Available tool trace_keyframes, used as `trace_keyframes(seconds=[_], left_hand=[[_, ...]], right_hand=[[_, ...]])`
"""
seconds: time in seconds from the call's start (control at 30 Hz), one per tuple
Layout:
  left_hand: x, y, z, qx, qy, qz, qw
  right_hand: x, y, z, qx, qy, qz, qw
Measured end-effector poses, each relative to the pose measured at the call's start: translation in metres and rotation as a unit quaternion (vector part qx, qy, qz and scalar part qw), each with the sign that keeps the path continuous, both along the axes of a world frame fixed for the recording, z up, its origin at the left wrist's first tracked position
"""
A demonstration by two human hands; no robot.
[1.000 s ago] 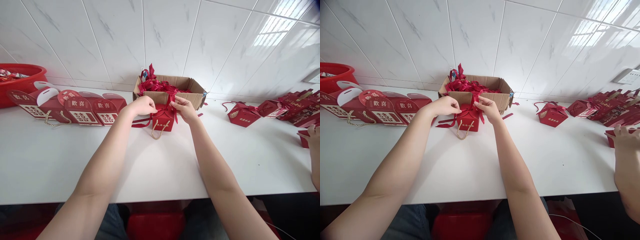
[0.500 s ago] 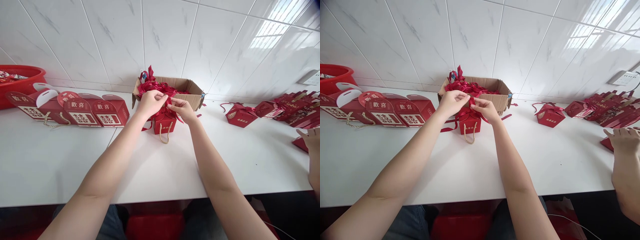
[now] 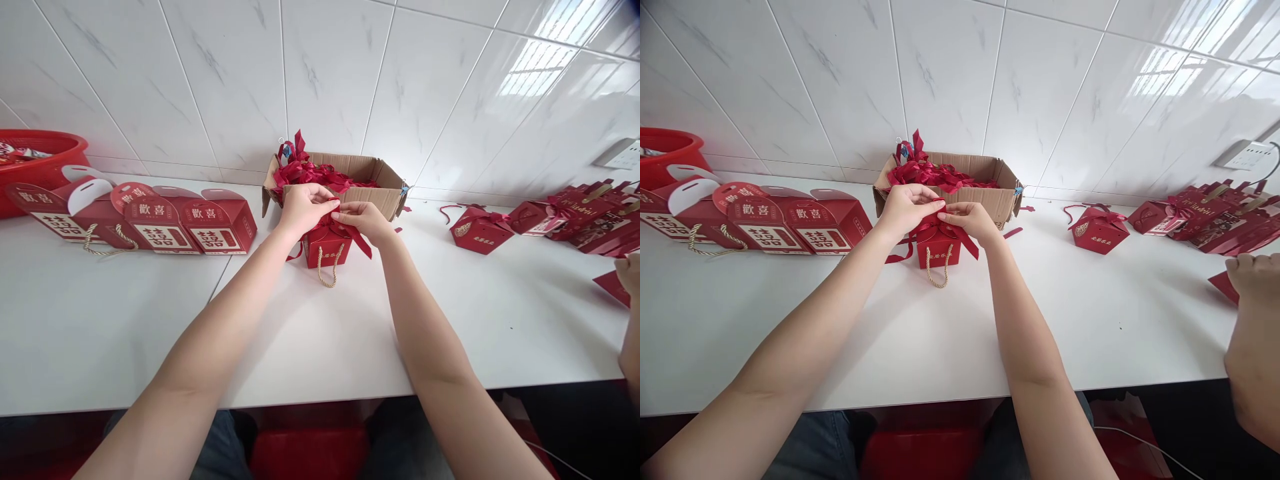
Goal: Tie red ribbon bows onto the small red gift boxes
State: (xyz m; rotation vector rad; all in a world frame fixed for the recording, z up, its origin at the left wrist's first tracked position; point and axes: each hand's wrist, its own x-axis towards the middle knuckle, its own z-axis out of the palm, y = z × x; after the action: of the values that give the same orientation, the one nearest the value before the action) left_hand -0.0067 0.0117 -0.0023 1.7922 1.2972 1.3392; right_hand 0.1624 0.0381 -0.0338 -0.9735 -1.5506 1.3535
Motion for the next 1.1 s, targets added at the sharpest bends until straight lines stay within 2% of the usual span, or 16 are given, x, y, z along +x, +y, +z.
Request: trace_keyframes(seconds=[0.13, 0.27, 0.6, 0.77, 0.93, 1.03, 1.1], left_hand=[[0.001, 0.002, -0.002, 0.006, -0.027, -0.016, 0.999], [0.001, 0.004, -0.004, 0.026, -0.054, -0.016, 0.998], [-0.002, 0.010, -0.008, 0.031, -0.073, -0.017, 0.997], [-0.002, 0.010, -0.008, 0.030, -0.077, -0.031, 0.996], [-0.001, 0.011, -0.010, 0.020, -0.077, -0.027, 0.996], [-0.006, 0.009, -0.005, 0.009, -0.045, -0.007, 0.999], [-0.012, 0.004, 0.002, -0.014, 0.025, 0.022, 0.999]], right_hand=[[-0.004, 0.000, -0.002, 0.011, -0.041, -0.008, 0.999], [-0.005, 0.001, -0.004, 0.010, -0.024, -0.014, 1.000], [-0.003, 0.001, -0.006, 0.032, -0.032, 0.033, 0.998], [-0.006, 0.000, -0.006, 0.041, 0.009, 0.031, 0.999], [-0.010, 0.006, -0.014, 0.046, 0.038, 0.010, 0.998], [-0.011, 0.008, -0.017, 0.053, 0.034, -0.010, 0.998], [-0.010, 0.008, -0.017, 0.055, 0.032, -0.012, 0.998]])
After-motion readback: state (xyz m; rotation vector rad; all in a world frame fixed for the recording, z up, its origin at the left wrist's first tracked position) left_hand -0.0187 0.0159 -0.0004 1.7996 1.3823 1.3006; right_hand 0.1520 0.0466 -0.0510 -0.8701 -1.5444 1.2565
